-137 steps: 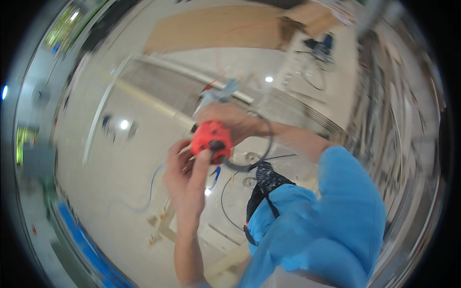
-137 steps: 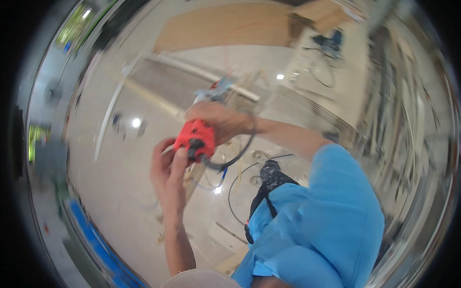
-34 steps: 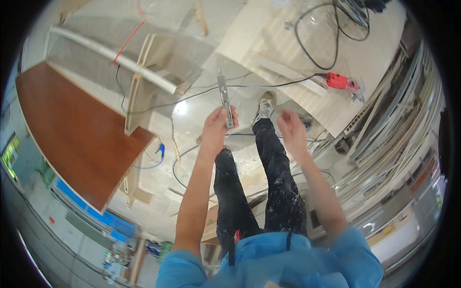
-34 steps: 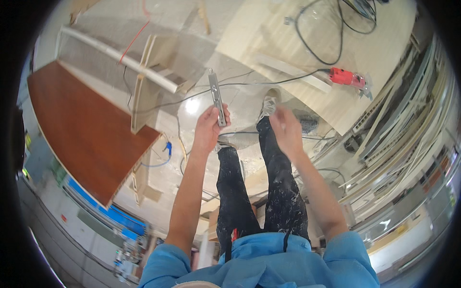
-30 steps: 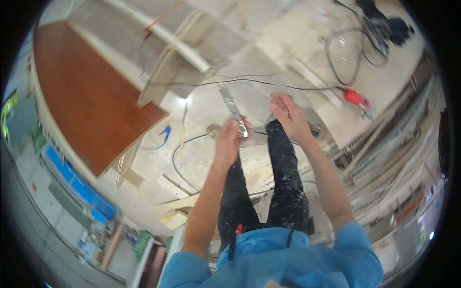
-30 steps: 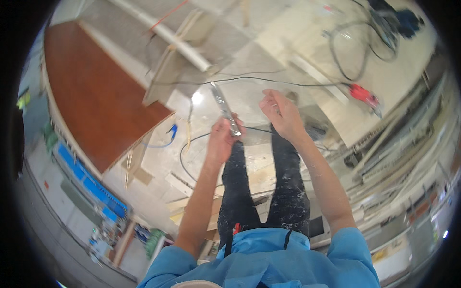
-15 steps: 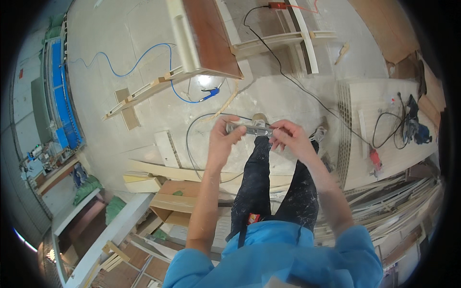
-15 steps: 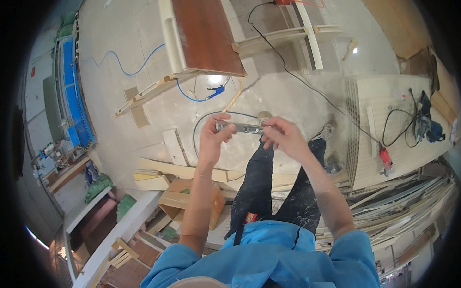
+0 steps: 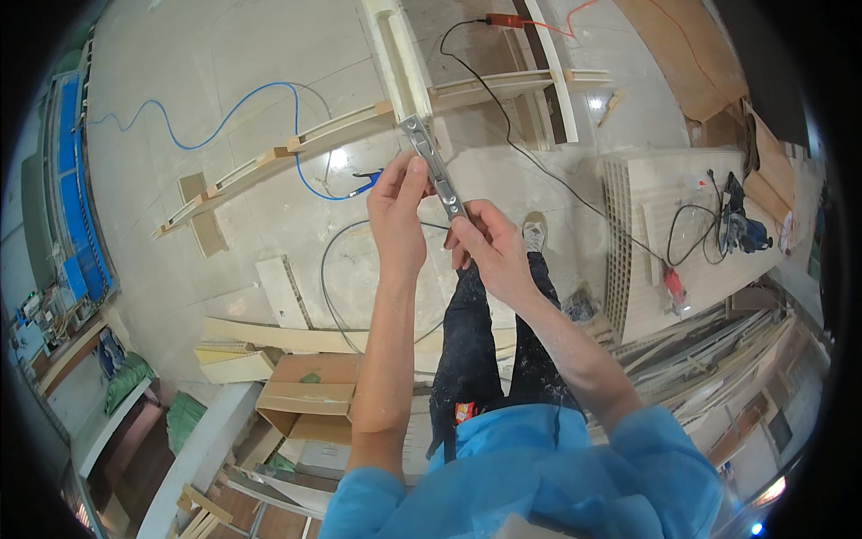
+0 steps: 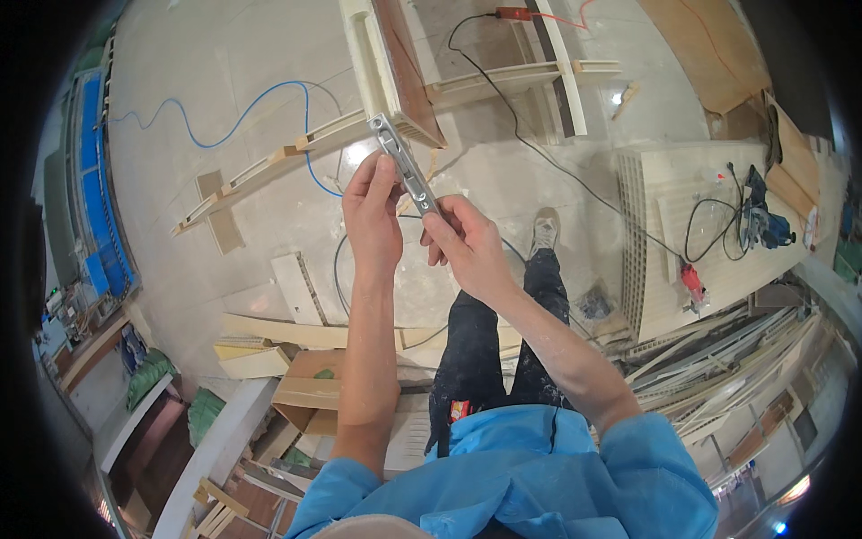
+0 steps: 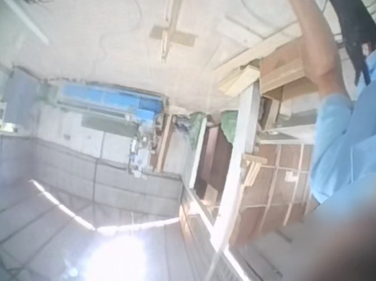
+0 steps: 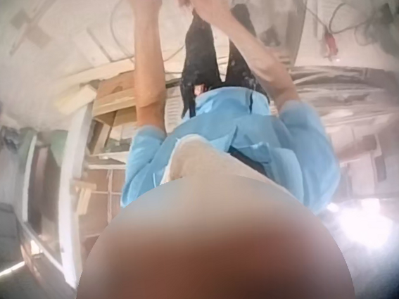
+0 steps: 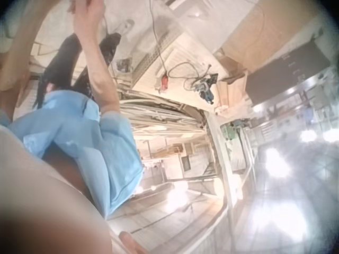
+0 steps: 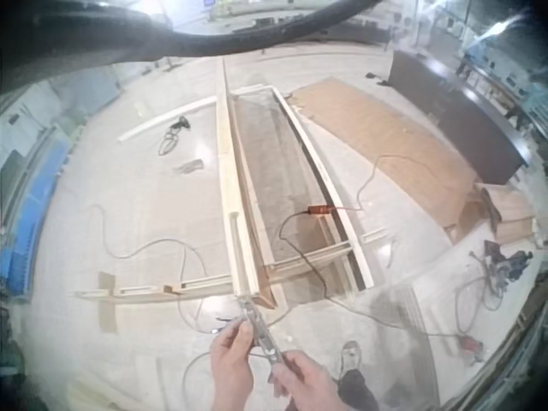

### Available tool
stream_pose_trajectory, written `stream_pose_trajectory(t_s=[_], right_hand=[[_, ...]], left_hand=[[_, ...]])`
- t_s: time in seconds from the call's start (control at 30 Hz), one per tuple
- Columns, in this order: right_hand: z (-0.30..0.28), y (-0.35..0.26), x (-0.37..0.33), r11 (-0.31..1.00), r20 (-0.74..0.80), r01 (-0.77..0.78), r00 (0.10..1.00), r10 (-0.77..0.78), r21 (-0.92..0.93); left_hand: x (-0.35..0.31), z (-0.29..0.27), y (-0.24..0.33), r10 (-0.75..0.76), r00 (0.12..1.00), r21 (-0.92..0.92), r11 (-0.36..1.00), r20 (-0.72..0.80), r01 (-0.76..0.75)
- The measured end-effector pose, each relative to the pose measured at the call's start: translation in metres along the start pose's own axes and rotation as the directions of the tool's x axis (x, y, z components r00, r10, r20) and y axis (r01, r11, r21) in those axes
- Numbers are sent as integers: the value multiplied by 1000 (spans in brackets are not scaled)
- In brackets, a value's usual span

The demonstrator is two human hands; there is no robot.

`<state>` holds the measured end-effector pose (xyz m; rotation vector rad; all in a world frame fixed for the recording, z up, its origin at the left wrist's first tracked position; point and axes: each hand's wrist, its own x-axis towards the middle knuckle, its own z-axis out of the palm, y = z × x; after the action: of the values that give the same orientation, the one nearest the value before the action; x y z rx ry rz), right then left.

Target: The person uses a red electric router to cut a mortise in a wooden door frame, then blows away sawdust with a blue air blower. They place a metal door lock mechanism into the mortise and adjust its position by hand.

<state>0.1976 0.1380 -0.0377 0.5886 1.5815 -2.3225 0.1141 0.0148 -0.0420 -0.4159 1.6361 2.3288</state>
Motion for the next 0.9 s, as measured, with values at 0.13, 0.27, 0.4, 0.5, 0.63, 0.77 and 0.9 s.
stream_pose_trajectory(t_s=[0.13,0.27,0.4,0.5,0.63,0.77,0.9], right_hand=[[12,4,5,999,-31,-7,999,6,-32],[21,10,3,999,-101,-32,994,33,18],[24,11,1,998,-131,-14,991,21,53],[20,11,-1,993,-135,-32,990,47,109],[10,14,6,956,-47,-76,995,93,285],[11,9,10,965,-102,-116,984,144,235],[24,-5,5,994,-135,-80,987,88,68]], left_hand=[[10,-5,5,-35,999,47,998,11,35],[12,-9,9,-23,999,136,991,41,17],[12,-10,14,-49,996,148,988,77,37],[12,-8,17,-66,994,163,985,83,52],[13,-6,19,-82,992,160,985,92,66],[14,-4,17,-88,993,157,985,78,75],[20,-2,18,-92,995,67,994,28,90]])
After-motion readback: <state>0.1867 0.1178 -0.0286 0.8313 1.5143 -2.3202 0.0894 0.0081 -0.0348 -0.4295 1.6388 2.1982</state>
